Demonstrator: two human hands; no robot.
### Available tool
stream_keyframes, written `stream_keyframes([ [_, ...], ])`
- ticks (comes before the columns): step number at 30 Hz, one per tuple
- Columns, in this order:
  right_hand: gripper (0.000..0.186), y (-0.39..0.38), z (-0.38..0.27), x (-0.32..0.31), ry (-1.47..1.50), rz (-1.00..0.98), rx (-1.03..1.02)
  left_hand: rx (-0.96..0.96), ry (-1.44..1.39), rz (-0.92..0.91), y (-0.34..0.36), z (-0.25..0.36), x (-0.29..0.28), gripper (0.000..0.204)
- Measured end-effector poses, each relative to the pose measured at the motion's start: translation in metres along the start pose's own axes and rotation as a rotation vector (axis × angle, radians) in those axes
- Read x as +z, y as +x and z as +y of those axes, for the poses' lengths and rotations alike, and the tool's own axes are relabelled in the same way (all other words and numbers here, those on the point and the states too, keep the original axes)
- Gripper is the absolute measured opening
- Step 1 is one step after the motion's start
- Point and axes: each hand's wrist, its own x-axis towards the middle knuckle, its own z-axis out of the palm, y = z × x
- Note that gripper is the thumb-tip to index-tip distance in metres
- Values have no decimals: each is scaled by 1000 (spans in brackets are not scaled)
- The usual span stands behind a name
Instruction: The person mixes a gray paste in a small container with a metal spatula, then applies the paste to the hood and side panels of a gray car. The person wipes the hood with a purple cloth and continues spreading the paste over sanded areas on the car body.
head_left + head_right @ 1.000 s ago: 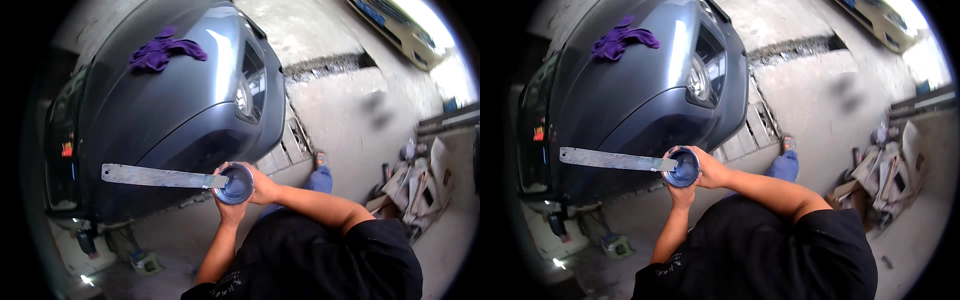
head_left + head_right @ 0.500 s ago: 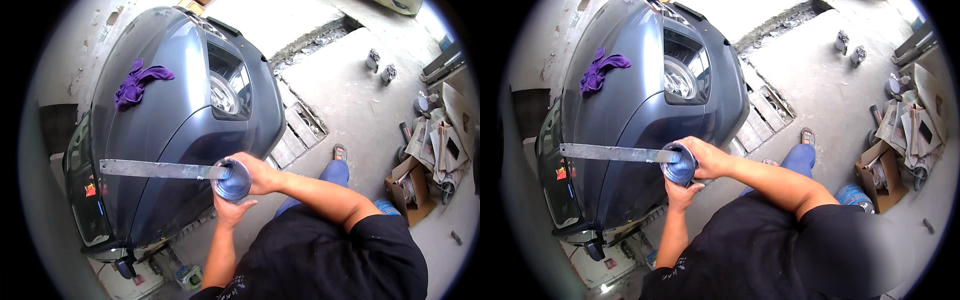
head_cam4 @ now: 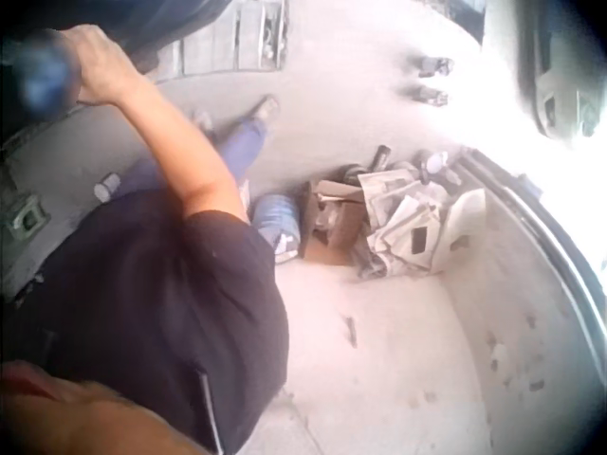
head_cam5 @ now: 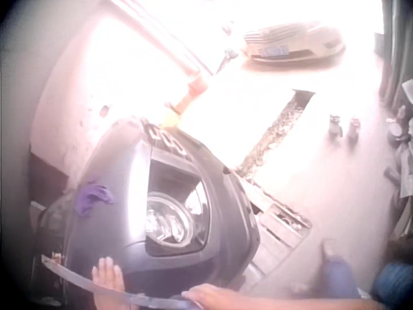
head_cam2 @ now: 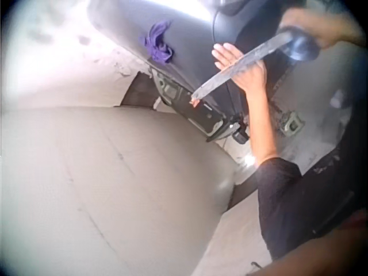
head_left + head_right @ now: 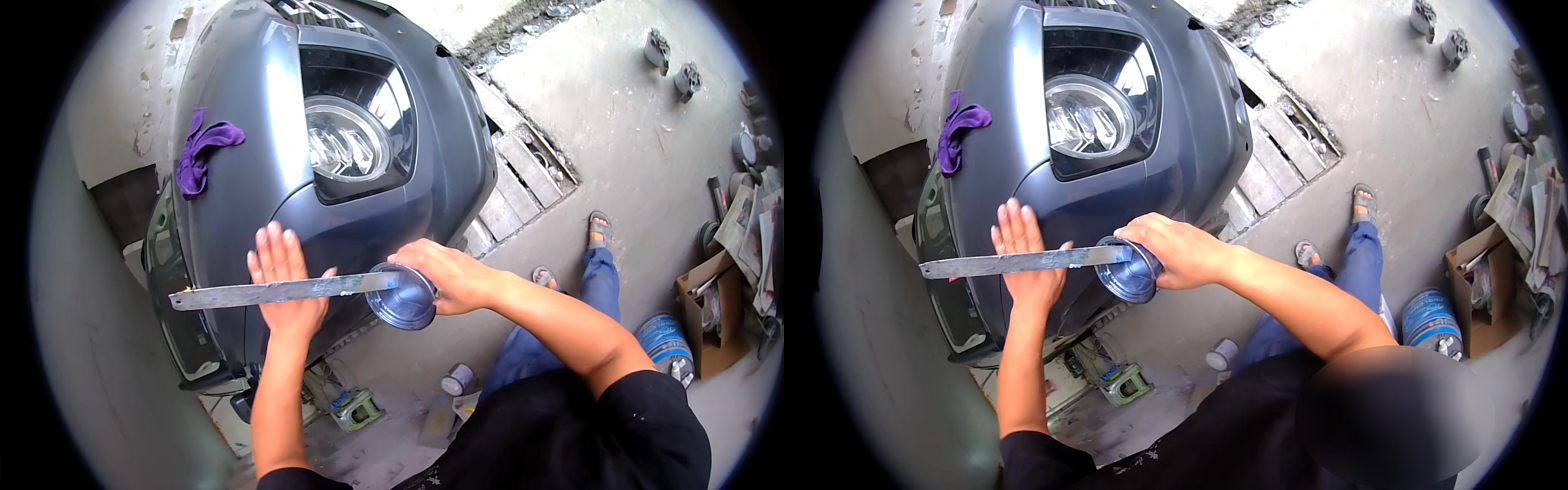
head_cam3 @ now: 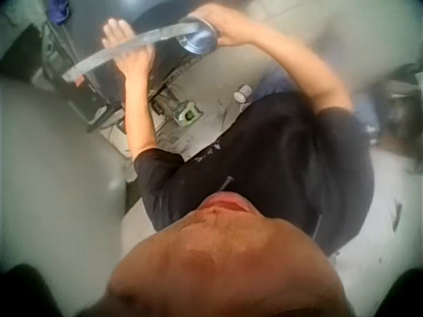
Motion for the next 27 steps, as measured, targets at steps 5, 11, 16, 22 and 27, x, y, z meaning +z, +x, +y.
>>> stream_keyframes([
  [5, 74, -23, 9, 8, -53, 118, -39, 95, 99, 4, 33, 37, 35, 98],
  [11, 72, -56, 19, 24, -69, 280, -28, 154, 167, -5, 57, 88, 76, 98],
  [16, 70, -74, 28, 30, -104, 301, -40, 205, 277, -142, 67, 126, 103, 91],
  [22, 71, -73, 26, 29, -124, 278, -56, 260, 92, -102, 53, 113, 105, 84],
  [27, 70, -59, 22, 24, -142, 245, -76, 143, 174, 43, 37, 57, 48, 83],
])
